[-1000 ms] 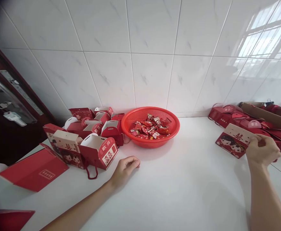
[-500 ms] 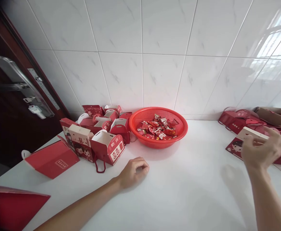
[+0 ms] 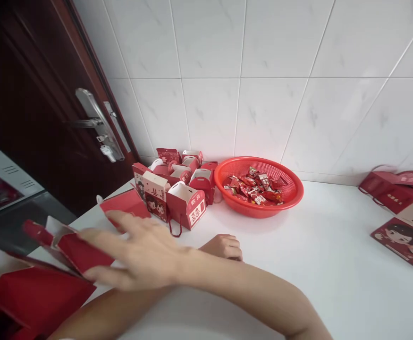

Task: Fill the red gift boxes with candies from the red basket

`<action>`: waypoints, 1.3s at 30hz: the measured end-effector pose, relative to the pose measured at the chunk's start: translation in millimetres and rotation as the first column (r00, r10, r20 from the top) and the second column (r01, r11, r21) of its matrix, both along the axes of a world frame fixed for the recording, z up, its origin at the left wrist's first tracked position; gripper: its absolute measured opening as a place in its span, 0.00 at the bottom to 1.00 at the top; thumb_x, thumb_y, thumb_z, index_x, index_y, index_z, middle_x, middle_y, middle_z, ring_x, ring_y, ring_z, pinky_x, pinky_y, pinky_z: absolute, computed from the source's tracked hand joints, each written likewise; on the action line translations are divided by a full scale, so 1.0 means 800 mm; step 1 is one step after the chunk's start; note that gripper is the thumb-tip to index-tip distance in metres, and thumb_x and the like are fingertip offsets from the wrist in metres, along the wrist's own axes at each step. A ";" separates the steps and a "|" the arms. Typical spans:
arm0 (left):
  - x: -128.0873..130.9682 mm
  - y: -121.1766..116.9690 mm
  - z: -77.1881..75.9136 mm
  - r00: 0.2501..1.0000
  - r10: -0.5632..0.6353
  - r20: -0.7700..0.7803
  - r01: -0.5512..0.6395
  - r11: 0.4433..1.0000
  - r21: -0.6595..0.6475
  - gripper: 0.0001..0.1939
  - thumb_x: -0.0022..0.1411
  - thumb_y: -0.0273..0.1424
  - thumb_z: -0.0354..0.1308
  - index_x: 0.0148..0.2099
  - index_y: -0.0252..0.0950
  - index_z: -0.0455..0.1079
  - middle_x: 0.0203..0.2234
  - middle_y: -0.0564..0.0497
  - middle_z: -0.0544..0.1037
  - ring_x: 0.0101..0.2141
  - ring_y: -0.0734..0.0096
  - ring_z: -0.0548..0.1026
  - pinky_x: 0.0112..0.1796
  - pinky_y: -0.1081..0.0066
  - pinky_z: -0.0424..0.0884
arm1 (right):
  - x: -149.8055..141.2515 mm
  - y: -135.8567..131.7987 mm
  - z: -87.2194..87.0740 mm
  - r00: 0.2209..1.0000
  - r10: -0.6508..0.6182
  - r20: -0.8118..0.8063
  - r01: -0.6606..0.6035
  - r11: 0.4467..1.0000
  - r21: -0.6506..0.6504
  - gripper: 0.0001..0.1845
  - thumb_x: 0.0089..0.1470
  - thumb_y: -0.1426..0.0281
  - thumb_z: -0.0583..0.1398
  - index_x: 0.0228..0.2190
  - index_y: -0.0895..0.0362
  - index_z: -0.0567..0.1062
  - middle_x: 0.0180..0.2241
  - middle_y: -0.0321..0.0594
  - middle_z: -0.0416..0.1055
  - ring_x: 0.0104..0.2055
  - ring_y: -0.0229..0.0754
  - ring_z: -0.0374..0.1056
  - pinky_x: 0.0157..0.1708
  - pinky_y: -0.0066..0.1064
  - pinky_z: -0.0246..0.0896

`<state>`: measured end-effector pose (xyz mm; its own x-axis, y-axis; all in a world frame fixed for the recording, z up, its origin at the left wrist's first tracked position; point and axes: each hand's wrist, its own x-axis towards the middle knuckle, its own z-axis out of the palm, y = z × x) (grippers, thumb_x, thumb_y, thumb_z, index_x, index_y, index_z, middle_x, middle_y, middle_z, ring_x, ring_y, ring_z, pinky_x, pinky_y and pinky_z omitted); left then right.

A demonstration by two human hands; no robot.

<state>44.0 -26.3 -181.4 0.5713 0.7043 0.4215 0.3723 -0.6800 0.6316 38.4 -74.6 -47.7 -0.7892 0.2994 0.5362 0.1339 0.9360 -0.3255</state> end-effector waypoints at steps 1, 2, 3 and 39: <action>-0.002 0.001 -0.001 0.991 -0.120 -0.062 0.123 0.992 0.039 0.17 0.59 0.36 0.66 0.21 0.41 0.67 0.17 0.56 0.69 0.24 0.72 0.69 0.33 0.73 0.69 | -0.021 -0.010 0.006 1.000 0.003 -0.005 -0.002 1.000 0.018 0.39 0.62 0.47 0.57 0.68 0.46 0.54 0.70 0.50 0.53 0.64 0.54 0.64 0.55 0.47 0.71; -0.004 0.002 -0.001 0.972 -0.209 -0.102 0.217 0.974 0.066 0.17 0.59 0.34 0.66 0.21 0.40 0.66 0.17 0.56 0.69 0.24 0.73 0.67 0.34 0.73 0.69 | -0.038 -0.021 0.013 1.000 0.018 -0.006 -0.017 0.999 0.047 0.42 0.60 0.44 0.56 0.69 0.43 0.53 0.70 0.46 0.56 0.63 0.53 0.65 0.54 0.45 0.72; -0.005 0.002 -0.002 0.965 -0.242 -0.101 0.250 0.965 0.079 0.17 0.60 0.32 0.64 0.21 0.40 0.64 0.17 0.56 0.69 0.24 0.73 0.66 0.35 0.72 0.68 | -0.053 -0.030 0.019 1.000 -0.001 0.004 0.001 0.996 0.091 0.41 0.60 0.43 0.55 0.69 0.40 0.52 0.68 0.37 0.61 0.64 0.51 0.64 0.52 0.43 0.72; 0.004 -0.003 0.004 0.970 -0.158 -0.184 0.187 0.970 0.154 0.18 0.58 0.26 0.61 0.22 0.38 0.55 0.18 0.56 0.66 0.24 0.74 0.63 0.33 0.73 0.66 | -0.171 0.038 -0.008 0.950 -0.311 0.019 0.309 0.948 0.075 0.17 0.68 0.66 0.52 0.46 0.60 0.77 0.56 0.53 0.71 0.54 0.51 0.67 0.53 0.45 0.61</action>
<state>47.3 -28.8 -178.0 0.7509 0.5161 0.4119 0.3320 -0.8343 0.4402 -98.3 -44.2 -54.1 -0.6795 0.4943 0.5421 0.4296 0.8671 -0.2521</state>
